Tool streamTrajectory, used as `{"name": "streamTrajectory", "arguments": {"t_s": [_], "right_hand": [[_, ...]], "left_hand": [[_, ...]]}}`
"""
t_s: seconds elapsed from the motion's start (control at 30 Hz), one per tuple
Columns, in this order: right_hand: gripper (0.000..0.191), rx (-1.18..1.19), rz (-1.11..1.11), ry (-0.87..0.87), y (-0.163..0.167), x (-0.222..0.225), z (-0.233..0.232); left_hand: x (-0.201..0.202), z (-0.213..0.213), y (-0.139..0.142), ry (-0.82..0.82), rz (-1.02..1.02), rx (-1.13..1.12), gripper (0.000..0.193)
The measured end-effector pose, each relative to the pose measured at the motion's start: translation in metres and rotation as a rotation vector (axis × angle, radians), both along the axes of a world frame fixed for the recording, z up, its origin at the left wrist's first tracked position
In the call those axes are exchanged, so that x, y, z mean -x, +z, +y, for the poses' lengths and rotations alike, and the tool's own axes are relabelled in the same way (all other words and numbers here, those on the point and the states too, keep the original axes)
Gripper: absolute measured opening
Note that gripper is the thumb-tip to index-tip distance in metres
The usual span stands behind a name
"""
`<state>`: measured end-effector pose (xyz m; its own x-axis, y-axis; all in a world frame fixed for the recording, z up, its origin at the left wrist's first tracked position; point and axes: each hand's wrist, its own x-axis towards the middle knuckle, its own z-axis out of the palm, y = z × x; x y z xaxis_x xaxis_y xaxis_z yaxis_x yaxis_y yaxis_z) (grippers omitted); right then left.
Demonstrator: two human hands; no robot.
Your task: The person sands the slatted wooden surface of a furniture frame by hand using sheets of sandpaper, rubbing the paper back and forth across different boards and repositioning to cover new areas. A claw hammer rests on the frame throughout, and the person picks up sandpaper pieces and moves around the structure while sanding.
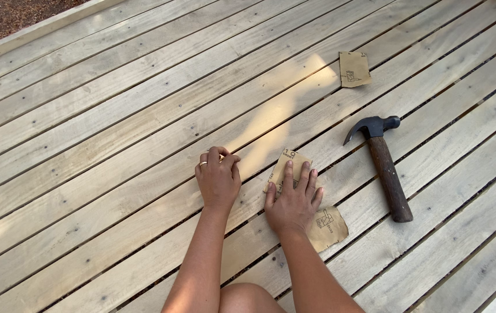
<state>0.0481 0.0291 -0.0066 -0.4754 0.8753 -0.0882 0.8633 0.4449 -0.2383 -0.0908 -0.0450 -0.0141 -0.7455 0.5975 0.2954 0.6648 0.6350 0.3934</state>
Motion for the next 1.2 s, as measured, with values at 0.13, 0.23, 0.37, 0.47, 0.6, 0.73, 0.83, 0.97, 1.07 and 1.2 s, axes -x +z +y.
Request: {"name": "streamTrajectory", "arguments": {"t_s": [0.13, 0.23, 0.37, 0.47, 0.6, 0.73, 0.83, 0.97, 1.07, 1.2], "right_hand": [[0.069, 0.038, -0.009, -0.002, 0.000, 0.000, 0.000], [0.070, 0.020, 0.026, -0.005, 0.001, 0.001, 0.000], [0.070, 0.025, 0.018, -0.001, 0.001, 0.000, -0.001], [0.070, 0.023, 0.020, 0.000, 0.002, 0.000, -0.002], [0.070, 0.025, 0.010, 0.002, 0.003, 0.001, -0.002], [0.069, 0.040, -0.003, 0.000, 0.003, 0.002, -0.001], [0.070, 0.031, -0.007, 0.006, 0.003, 0.001, -0.001], [0.070, 0.048, -0.023, 0.006, 0.004, 0.001, -0.001], [0.070, 0.051, -0.020, 0.006, 0.005, 0.001, -0.001], [0.070, 0.039, -0.016, 0.004, 0.005, 0.001, -0.001]], "left_hand": [[-0.008, 0.008, 0.005, -0.217, -0.085, 0.050, 0.016], [-0.013, 0.015, 0.012, -0.256, -0.108, 0.114, 0.021], [-0.014, 0.017, 0.016, -0.284, -0.082, 0.141, 0.025], [-0.014, 0.018, 0.017, -0.305, -0.056, 0.174, 0.024], [-0.014, 0.021, 0.018, -0.305, -0.009, 0.199, 0.023], [-0.015, 0.025, 0.021, -0.303, -0.050, 0.278, 0.022], [-0.017, 0.028, 0.025, -0.294, -0.090, 0.352, 0.022], [-0.018, 0.034, 0.028, -0.285, -0.144, 0.437, 0.023], [-0.019, 0.036, 0.028, -0.281, -0.128, 0.447, 0.024], [-0.019, 0.036, 0.024, -0.285, -0.138, 0.449, 0.025]]}}
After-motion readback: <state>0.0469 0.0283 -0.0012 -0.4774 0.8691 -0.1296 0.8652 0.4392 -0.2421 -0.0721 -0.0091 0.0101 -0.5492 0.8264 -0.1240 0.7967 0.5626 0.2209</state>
